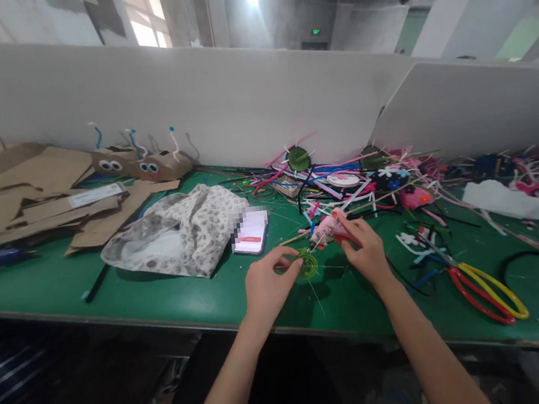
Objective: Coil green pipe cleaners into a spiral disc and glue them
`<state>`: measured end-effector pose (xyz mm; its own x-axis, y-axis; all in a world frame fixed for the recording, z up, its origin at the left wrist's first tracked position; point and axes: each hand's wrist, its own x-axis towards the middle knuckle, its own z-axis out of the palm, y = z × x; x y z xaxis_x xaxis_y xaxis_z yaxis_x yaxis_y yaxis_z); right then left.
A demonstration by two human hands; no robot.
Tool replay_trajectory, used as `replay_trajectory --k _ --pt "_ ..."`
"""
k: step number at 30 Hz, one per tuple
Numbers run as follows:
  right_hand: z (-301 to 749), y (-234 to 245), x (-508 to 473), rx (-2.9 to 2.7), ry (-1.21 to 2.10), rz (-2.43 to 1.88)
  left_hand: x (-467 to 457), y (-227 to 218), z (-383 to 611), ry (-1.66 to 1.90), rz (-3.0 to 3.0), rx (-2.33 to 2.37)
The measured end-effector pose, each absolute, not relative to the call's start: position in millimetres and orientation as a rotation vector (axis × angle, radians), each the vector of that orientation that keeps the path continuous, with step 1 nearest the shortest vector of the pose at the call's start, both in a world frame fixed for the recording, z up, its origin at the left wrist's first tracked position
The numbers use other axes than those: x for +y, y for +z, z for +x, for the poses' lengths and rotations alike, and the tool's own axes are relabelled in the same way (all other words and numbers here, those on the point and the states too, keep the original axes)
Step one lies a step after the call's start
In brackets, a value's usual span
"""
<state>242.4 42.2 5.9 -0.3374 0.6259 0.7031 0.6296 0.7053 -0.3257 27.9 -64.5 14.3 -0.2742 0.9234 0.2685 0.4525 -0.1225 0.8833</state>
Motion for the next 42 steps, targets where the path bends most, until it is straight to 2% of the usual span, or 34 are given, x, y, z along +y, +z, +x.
replay_trajectory --k 42 --pt "242.0 5.0 42.8 -2.032 0.029 -0.958 -58.9 12.7 24.9 1.471 1.511 1.54"
